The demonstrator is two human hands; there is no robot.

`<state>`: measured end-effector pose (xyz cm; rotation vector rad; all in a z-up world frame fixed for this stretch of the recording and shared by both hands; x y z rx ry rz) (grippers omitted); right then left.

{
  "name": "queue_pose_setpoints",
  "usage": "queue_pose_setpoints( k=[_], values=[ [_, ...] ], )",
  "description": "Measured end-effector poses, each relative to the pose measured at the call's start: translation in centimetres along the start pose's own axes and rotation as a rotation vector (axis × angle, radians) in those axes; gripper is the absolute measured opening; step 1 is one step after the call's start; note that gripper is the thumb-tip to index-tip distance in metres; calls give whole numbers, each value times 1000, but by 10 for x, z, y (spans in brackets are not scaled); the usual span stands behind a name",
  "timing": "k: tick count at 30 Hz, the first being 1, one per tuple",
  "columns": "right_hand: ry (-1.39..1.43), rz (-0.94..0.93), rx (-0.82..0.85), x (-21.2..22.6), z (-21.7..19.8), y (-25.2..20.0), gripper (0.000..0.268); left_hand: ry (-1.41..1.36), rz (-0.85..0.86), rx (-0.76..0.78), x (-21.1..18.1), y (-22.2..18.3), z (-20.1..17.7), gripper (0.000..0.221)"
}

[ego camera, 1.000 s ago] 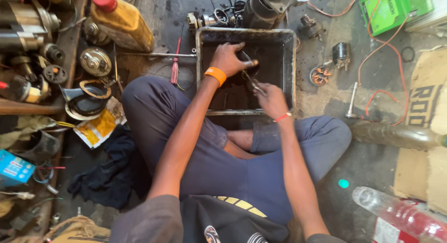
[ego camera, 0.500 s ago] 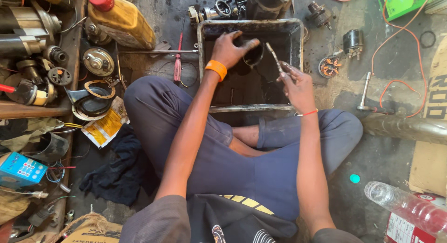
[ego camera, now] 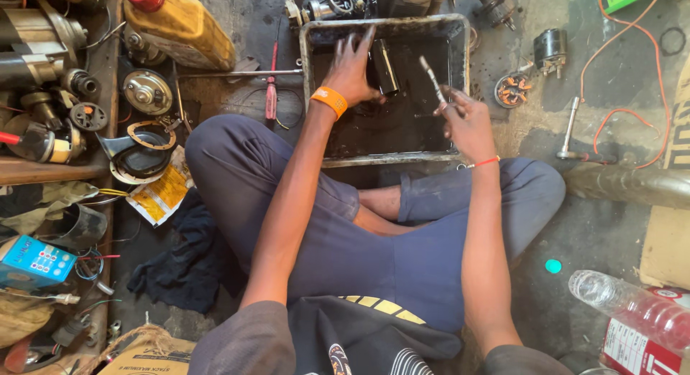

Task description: The person scrubs a cylindrical mechanical part with a brush inside a tray of dark liquid, then pours a clear liquid from a plastic bottle over the part to rinse it.

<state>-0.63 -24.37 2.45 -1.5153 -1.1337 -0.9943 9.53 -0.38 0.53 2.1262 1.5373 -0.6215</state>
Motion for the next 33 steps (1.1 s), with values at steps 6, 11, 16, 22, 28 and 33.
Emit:
queue_pose_setpoints(
  k=[6, 11, 16, 22, 28, 33],
  values=[
    [-526, 30, -9, -18, 4, -10, 29, -35, 12, 52, 7, -1, 21, 145],
    [-693, -196, 47, -5, 18, -13, 34, -121, 150, -115, -5, 5, 7, 128],
    [-536, -244, 91, 16, 23, -19, 30, -199, 0, -130, 8, 7, -5, 101],
    [-491, -148, 7, 31, 13, -31, 30, -185, -74, -179, 18, 11, -11, 96],
    [-530, -411, 20, 57, 14, -33, 32, -187, -52, -188, 8, 9, -12, 100],
    [-547, -444, -82, 34, 62, -9, 24, -136, -19, -120, -8, 4, -9, 108]
  ],
)
Point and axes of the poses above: each hand's wrist, its own y-axis towards the middle knuckle, its own z-axis out of the palm, x = y × z, the point moved 9 cm from there along y, towards the middle knuckle, and after that the axes turned 6 degrees about -x, right-handed, at the moved point
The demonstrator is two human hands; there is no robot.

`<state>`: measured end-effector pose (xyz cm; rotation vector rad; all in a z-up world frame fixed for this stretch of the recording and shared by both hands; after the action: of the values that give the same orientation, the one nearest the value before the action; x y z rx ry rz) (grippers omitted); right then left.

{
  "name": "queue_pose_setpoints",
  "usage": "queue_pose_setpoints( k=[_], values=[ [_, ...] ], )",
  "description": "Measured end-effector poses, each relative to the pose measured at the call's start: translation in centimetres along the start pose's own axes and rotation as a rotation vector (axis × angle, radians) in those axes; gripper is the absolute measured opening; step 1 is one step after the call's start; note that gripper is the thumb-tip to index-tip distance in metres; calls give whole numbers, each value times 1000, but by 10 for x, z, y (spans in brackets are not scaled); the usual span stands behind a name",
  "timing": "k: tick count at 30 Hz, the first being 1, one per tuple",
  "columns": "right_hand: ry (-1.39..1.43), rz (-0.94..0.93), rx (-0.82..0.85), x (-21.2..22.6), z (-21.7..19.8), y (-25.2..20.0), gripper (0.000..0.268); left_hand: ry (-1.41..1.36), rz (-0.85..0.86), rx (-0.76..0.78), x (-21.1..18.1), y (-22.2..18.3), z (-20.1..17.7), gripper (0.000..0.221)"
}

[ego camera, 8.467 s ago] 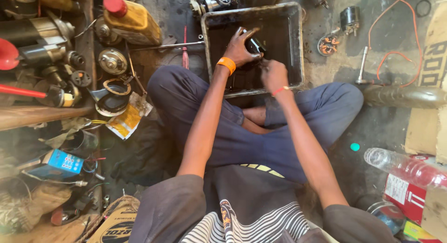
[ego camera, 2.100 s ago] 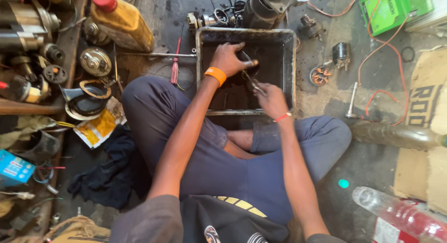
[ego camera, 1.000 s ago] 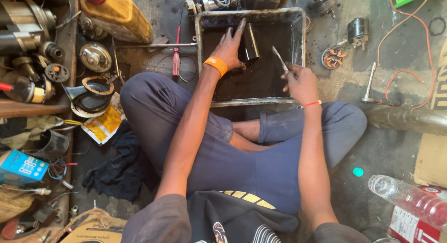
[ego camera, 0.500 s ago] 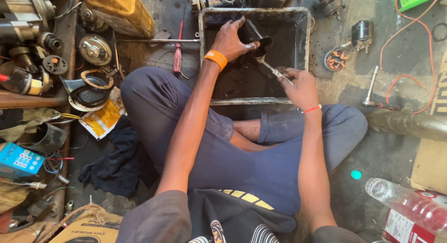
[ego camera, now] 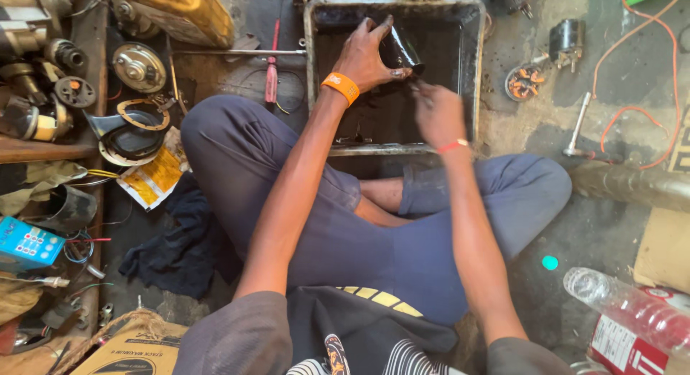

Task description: The person scrubs a cylindrical mechanical part with a brush inside a tray of dark liquid, then pours a clear liquid from a plastic bottle over the part to rinse it.

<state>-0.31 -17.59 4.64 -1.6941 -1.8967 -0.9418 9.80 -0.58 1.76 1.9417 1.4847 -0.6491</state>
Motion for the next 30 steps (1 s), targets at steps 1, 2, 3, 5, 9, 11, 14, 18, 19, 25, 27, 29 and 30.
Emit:
queue_pose_setpoints(
  k=[1, 2, 3, 5, 9, 11, 14, 18, 19, 25, 27, 29, 30],
  values=[
    [49, -12, -13, 0, 6, -3, 21, -10, -34, 17, 3, -2, 2, 107],
    [97, -25, -25, 0, 6, -6, 19, -21, -69, 35, 6, -5, 5, 106],
    [78, -15, -4, 0, 9, -6, 22, -28, -101, 48, 10, -3, 6, 105],
    [45, -7, 34, 3, 10, 0, 28, -12, -13, -20, 7, 6, -5, 102],
    [-42, 63, -21, 1, 8, -7, 26, 45, 151, -97, -3, 4, 0, 104],
    [11, 49, -9, 2, 11, -10, 19, 22, 135, -73, -4, 1, 4, 105],
    [34, 40, 81, -1, 15, 3, 26, -2, 50, -11, -4, 9, -5, 108],
    [78, 5, -105, -3, 7, -4, 22, 44, 103, 78, -15, 2, -1, 110],
    [72, -2, -70, -2, 10, -6, 21, 46, 132, 38, -19, 1, -2, 110],
    [33, 223, 92, -19, 8, -5, 29, 26, 37, -17, -10, 4, -8, 103],
    [53, 116, 7, -9, 6, -6, 26, 99, 149, -96, -20, 3, -10, 104],
    [136, 39, -19, 0, 10, -8, 22, 62, 20, -7, -8, 2, -4, 101],
    [96, 55, 19, -3, 9, -10, 24, 45, -43, 38, -3, 0, -1, 99]
  ],
)
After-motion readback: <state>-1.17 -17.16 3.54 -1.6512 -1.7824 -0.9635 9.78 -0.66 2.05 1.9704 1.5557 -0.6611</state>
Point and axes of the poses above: each hand's wrist, its own y-axis towards the middle knuckle, its own z-axis out of the palm, x = y × z, the point moved 9 cm from there along y, towards the middle knuckle, and after that the axes turned 6 degrees about -x, right-handed, at the moved point
